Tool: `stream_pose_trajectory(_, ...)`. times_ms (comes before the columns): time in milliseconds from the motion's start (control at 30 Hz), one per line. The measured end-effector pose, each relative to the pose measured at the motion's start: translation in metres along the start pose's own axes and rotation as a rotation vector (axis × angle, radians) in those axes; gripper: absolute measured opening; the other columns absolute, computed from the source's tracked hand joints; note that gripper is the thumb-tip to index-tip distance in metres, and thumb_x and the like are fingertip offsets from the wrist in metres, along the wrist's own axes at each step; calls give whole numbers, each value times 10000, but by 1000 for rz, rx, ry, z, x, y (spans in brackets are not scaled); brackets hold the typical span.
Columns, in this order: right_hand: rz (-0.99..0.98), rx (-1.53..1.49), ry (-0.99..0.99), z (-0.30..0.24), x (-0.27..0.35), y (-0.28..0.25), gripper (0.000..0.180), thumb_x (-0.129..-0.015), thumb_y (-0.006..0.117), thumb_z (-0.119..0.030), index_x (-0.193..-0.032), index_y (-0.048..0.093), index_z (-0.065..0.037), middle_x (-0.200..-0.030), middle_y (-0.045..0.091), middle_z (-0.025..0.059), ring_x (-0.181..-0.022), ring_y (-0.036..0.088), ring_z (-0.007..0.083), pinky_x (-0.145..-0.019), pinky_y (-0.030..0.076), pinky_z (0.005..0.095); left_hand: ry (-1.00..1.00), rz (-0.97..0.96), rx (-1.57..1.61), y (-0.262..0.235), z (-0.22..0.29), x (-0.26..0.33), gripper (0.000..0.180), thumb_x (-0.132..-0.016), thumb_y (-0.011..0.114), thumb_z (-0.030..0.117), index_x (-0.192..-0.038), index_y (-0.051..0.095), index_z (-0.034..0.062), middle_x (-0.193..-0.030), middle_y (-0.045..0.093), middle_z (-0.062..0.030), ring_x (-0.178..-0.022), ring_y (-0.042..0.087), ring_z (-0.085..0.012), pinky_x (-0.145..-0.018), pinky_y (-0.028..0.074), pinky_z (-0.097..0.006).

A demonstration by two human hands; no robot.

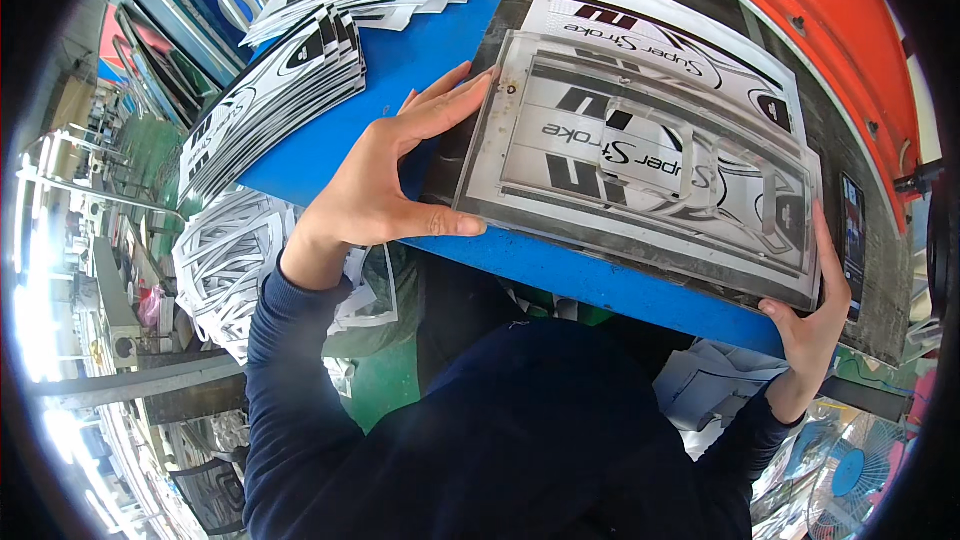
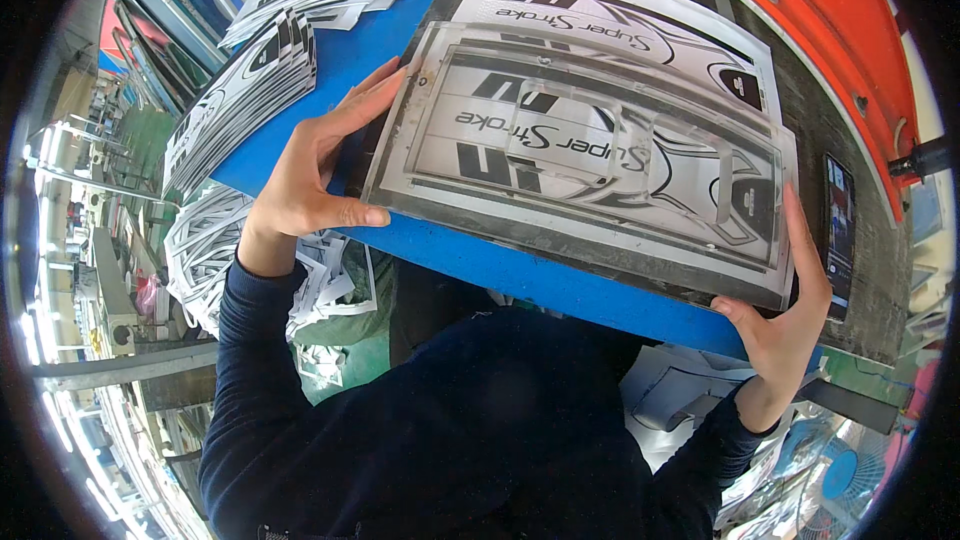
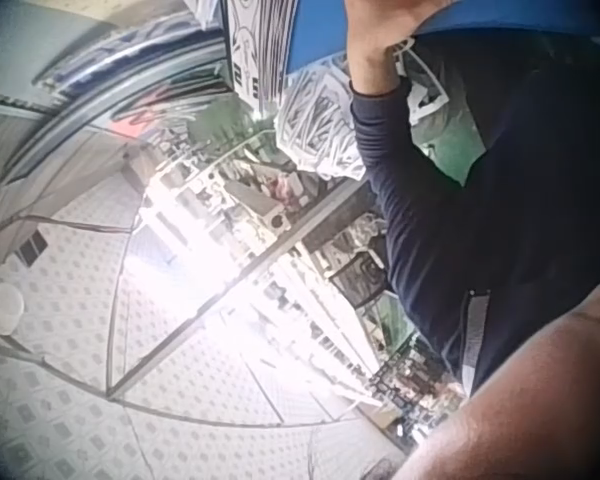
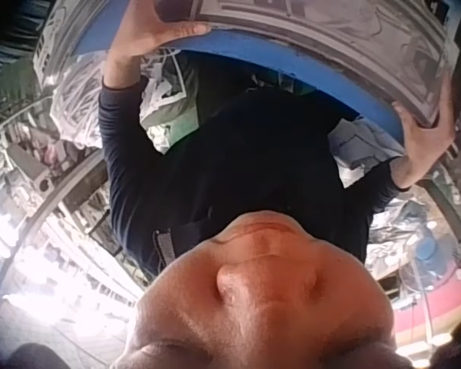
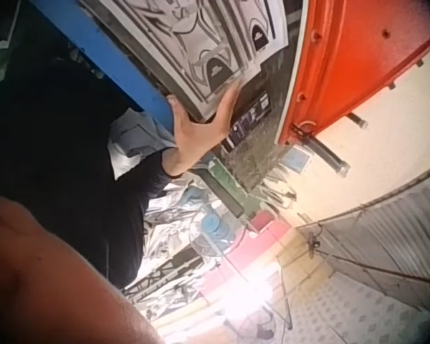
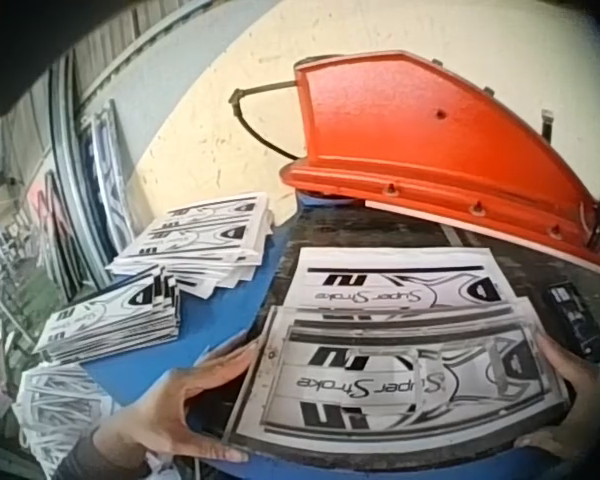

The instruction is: Manually die-cutting printed labels using a hand press and metal stencil.

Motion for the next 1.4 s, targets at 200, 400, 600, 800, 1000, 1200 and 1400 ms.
stream_pose_trajectory(200,19,-9,-25,-2,-2,1,1091,-684,891,-505,-1497,436,62,-1471,541,232,-1332,554,296,-1131,397,412,-10,6,-11,0,1,0,1104,-618,961,323,-1519,424,-22,-1590,423,-172,-1545,213,-392,-1244,93,-549)
stream_pose_trajectory(400,16,-17,-11,-2,-2,-2,1079,-678,896,-479,-1494,442,62,-1463,550,229,-1320,566,287,-1125,403,399,6,-5,-5,-1,1,-1,1080,-621,959,271,-1517,431,-20,-1587,429,-169,-1543,218,-394,-1242,96,-548)
stream_pose_trajectory(600,15,-6,6,0,-3,0,1097,-670,889,-518,-1489,448,63,-1467,546,230,-1336,555,289,-1131,396,399,1,2,-8,0,2,1,1076,-620,958,269,-1513,435,-28,-1584,435,-169,-1542,220,-400,-1239,103,-544)
stream_pose_trajectory(800,17,10,12,-1,-2,-1,1113,-671,881,-554,-1488,448,66,-1474,538,234,-1350,544,298,-1136,391,409,9,-2,-5,-1,2,0,1084,-618,959,276,-1512,431,-37,-1583,437,-171,-1541,217,-406,-1238,103,-541)
stream_pose_trajectory(1000,15,19,7,-1,-3,-2,1135,-672,878,-582,-1488,441,75,-1480,529,240,-1355,538,305,-1133,393,410,2,-8,0,-2,3,-1,1092,-599,965,252,-1513,437,-24,-1585,435,-167,-1541,221,-403,-1240,108,-541)
stream_pose_trajectory(1200,24,-5,19,0,-4,-1,1162,-661,880,-604,-1481,439,90,-1476,524,259,-1353,538,311,-1129,397,410,3,-1,16,-2,4,-2,1119,-550,975,192,-1514,444,-10,-1584,438,-163,-1540,231,-398,-1241,125,-538)
stream_pose_trajectory(1400,26,18,32,1,-2,-1,1188,-621,893,-609,-1470,451,96,-1477,526,259,-1368,525,322,-1137,384,412,-37,-2,4,-2,6,0,1115,-537,957,144,-1515,443,-11,-1581,441,-168,-1536,237,-409,-1239,139,-538)
Point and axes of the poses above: each hand's wrist, its own x-axis away from the middle knuckle, its own y-axis out of the palm, z = x × y, the point moved 8 cm from there along -x, towards the middle knuckle
